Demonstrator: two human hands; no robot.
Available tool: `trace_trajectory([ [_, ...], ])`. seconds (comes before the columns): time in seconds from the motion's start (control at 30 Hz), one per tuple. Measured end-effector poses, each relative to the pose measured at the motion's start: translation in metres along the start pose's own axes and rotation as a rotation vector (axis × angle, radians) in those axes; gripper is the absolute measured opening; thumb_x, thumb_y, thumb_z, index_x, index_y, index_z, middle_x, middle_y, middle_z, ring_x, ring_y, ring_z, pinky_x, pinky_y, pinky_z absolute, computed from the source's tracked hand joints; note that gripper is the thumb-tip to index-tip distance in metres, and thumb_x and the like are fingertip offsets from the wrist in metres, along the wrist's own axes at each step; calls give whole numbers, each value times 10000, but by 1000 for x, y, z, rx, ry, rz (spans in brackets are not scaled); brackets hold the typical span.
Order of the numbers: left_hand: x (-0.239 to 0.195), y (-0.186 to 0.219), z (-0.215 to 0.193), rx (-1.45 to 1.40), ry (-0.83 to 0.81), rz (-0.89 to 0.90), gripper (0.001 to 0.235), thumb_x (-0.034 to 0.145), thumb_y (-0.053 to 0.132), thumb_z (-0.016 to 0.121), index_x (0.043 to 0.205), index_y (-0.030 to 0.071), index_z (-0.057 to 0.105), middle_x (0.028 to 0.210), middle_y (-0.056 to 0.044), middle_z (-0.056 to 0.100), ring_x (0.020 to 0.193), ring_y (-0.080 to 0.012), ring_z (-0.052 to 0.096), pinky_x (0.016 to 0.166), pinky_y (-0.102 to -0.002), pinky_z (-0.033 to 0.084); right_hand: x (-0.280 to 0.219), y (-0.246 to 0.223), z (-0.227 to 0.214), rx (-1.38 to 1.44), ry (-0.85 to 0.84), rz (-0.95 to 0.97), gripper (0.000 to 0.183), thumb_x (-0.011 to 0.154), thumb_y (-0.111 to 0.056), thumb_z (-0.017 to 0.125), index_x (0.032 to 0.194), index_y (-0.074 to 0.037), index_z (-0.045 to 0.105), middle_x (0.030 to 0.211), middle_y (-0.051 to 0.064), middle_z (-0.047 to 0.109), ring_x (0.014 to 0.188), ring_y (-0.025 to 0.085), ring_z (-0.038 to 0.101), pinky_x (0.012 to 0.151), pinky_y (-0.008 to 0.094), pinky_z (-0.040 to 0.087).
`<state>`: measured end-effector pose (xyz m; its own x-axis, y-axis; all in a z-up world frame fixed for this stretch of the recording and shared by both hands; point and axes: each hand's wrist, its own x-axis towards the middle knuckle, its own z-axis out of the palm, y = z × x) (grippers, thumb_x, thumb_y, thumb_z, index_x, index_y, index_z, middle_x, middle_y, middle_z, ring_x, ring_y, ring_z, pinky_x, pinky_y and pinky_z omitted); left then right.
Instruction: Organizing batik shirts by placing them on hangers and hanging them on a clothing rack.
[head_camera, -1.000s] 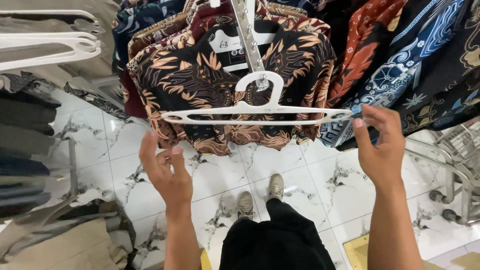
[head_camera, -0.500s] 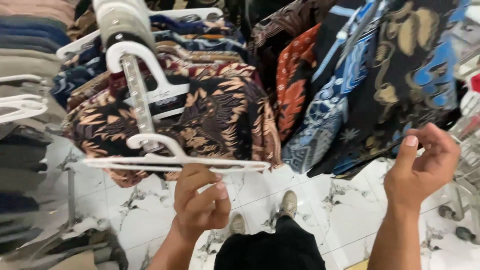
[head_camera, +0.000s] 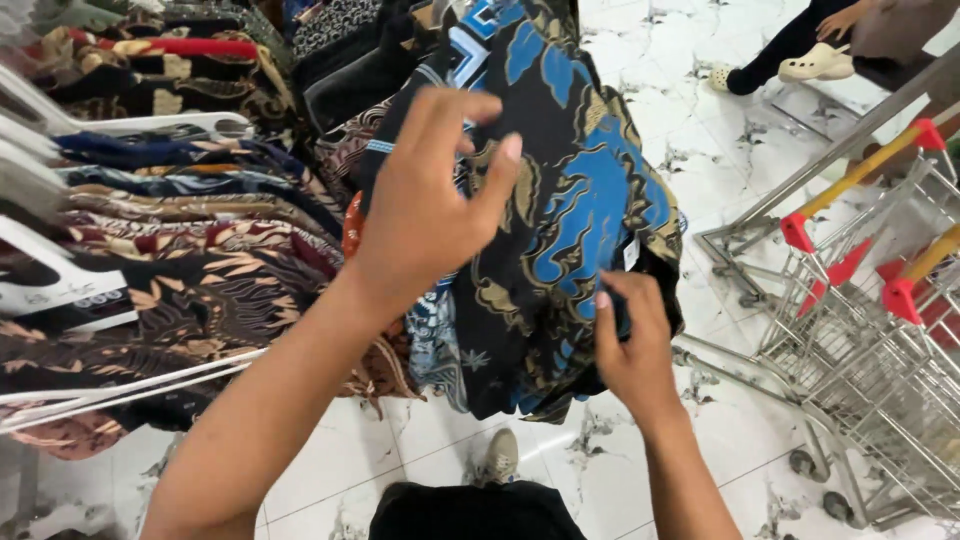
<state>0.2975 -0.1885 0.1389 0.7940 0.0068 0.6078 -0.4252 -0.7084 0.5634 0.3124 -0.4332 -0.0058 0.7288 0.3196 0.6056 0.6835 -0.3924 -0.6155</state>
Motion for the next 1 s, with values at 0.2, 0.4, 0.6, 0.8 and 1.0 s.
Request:
trace_trajectory([
  [0.2,76,-46,58,205,46,-216,673,1051,534,540,1460,17,401,1472,-166,445,1095,-352,645,787,-563,560,-3,10,-5,71,-77,24,299,1069,-186,525,1295,-10,611,1157,149,624,1110,286,607,975,388,491],
  [0.4,84,-43,80,168,98,8,89,1040,162,549,1016,86,589,965,-84,589,914,-325,561,766,-475,457,-2,16,-9,131,-171,46,341,1034,-217,589,1305,-11,606,1194,150,634,1131,292,626,1000,416,514],
  [0.6,63,13,83,-231,-141,7,125,982,4,502,897,82,452,868,-114,675,459,-88,366,400,-245,264,5,35,-30,347,-275,-96,471,1015,99,509,1447,-86,539,1181,128,608,1035,237,610,922,328,558],
  [0.8,20,22,89,-96,-288,256,369,730,-92,617,1035,116,594,1024,-23,673,873,-231,595,772,-352,433,-7,70,-35,387,368,49,155,1093,-18,500,1244,5,525,1042,160,601,939,250,657,871,322,581],
  [1.0,-1,31,91,-71,-373,564,396,726,-124,479,1036,79,619,1020,-55,696,951,-306,579,841,-470,396,-2,96,-50,400,318,205,999,942,14,741,1630,-264,72,1452,224,439,1143,249,560,958,373,483],
])
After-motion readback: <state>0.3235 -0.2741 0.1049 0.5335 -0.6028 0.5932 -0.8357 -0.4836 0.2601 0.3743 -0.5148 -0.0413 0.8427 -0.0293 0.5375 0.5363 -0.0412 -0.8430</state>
